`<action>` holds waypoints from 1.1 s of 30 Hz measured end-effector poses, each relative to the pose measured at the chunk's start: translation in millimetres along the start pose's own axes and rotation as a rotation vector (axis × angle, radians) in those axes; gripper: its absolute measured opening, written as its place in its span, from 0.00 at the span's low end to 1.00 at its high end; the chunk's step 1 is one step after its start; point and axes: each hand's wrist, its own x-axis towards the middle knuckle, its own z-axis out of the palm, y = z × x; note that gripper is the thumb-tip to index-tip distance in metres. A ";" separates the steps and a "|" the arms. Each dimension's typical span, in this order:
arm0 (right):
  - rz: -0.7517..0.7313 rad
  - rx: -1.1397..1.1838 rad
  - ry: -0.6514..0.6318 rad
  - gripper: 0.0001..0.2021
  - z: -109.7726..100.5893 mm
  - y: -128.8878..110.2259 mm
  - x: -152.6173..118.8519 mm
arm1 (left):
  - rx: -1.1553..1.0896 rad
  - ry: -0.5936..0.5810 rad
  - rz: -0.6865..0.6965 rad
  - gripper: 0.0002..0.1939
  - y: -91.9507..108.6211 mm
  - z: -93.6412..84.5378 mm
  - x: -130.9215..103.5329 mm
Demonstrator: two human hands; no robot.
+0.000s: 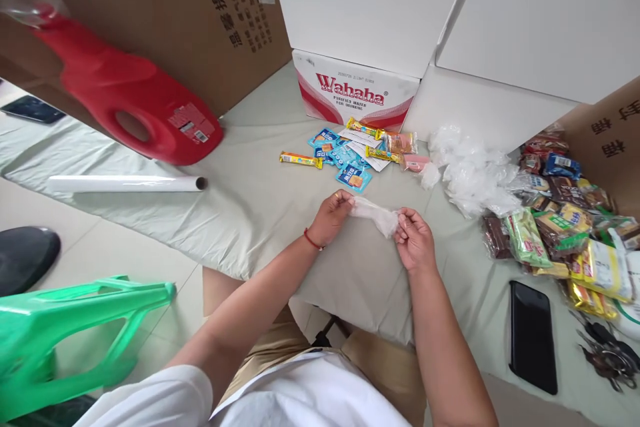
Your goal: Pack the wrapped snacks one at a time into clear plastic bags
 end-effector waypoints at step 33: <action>-0.851 -0.987 -0.039 0.09 14.0 18.1 -34.9 | -0.051 0.229 -0.025 0.21 7.5 5.7 -1.5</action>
